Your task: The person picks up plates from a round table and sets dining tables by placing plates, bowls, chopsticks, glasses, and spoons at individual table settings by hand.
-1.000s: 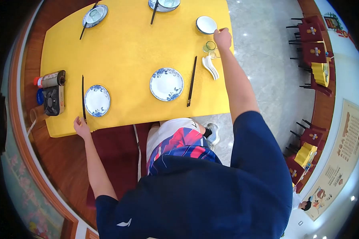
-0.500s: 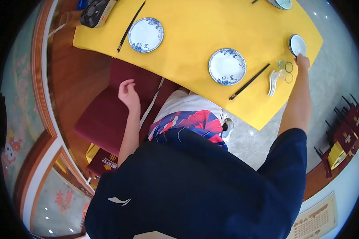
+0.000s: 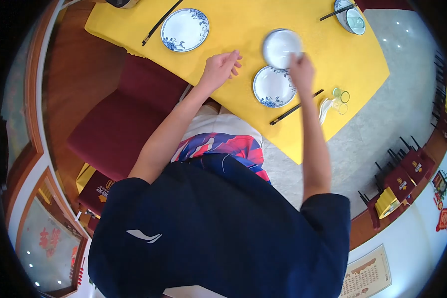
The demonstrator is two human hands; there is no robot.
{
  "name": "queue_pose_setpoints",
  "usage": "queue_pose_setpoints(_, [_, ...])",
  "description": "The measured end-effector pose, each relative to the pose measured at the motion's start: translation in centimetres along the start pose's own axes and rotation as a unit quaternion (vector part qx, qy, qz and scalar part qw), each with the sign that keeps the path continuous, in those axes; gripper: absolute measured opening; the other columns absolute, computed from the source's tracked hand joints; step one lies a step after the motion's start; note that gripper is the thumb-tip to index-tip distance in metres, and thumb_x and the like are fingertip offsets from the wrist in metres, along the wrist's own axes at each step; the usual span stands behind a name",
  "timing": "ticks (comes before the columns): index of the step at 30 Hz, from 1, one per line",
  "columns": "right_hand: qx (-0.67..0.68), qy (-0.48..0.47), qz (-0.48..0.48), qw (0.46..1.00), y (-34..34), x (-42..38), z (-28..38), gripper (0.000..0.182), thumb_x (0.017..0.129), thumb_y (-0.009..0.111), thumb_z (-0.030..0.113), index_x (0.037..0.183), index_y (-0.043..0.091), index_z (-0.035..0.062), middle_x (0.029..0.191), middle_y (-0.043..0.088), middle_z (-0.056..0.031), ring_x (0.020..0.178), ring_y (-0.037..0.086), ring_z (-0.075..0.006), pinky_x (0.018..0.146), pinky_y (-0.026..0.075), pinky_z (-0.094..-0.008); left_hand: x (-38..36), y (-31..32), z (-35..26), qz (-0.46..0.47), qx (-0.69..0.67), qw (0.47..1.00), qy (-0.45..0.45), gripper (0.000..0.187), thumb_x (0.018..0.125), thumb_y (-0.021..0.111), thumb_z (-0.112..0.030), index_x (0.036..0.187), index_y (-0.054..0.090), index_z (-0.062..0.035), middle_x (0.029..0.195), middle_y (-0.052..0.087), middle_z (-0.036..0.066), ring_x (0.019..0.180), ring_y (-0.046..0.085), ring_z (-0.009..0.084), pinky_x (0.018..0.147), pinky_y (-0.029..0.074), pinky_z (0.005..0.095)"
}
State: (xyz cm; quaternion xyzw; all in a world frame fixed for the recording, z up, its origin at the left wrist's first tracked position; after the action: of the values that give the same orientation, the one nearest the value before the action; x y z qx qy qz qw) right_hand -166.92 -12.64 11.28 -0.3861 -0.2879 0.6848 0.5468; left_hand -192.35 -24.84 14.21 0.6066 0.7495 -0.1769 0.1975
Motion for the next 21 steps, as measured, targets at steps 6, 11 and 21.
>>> queue_pose_setpoints(6, [0.079, 0.012, 0.041, 0.996, 7.8, -6.1, 8.5, 0.033, 0.091, 0.06, 0.027, 0.087, 0.059, -0.0054, 0.077, 0.064, -0.028, 0.075, 0.064, -0.0449, 0.068, 0.05, -0.0491, -0.6, -2.5, 2.9, -0.09, 0.213, 0.968, 0.095, 0.048, 0.09, 0.066, -0.037, 0.068, 0.059, 0.0047, 0.056, 0.055, 0.016, 0.049, 0.052, 0.0247, 0.051, 0.042, 0.0363])
queue_pose_setpoints(11, [0.093, 0.034, 0.073, 0.992, 11.0, -7.2, 7.8, 0.035, 0.093, 0.058, 0.027, 0.087, 0.058, -0.0084, 0.071, 0.064, -0.0277, 0.066, 0.066, -0.0417, 0.066, 0.053, -0.047, 0.0, -4.0, 4.5, -0.095, 0.263, 0.958, 0.07, 0.045, 0.088, 0.067, -0.035, 0.069, 0.059, 0.0055, 0.06, 0.059, 0.02, 0.054, 0.058, 0.0318, 0.055, 0.046, 0.0402])
queue_pose_setpoints(21, [0.071, 0.041, 0.14, 0.987, 8.1, -6.8, 9.9, 0.039, 0.094, 0.059, 0.027, 0.098, 0.06, -0.0113, 0.068, 0.067, -0.0219, 0.054, 0.068, -0.028, 0.056, 0.054, -0.0365, 0.7, -4.3, 5.4, -0.065, 0.299, 0.952, 0.014, 0.046, 0.088, 0.064, -0.036, 0.067, 0.064, 0.0046, 0.063, 0.063, 0.022, 0.061, 0.065, 0.035, 0.062, 0.051, 0.0426])
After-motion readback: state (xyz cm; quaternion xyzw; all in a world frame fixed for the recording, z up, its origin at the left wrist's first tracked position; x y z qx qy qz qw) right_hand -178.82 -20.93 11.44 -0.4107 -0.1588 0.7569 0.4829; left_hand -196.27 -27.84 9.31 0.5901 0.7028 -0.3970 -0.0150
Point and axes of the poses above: each hand's wrist, its own x-axis towards the middle knuckle, its own y-axis out of the palm, z = x × y, the point moved 1 cm from there along x, towards the middle knuckle
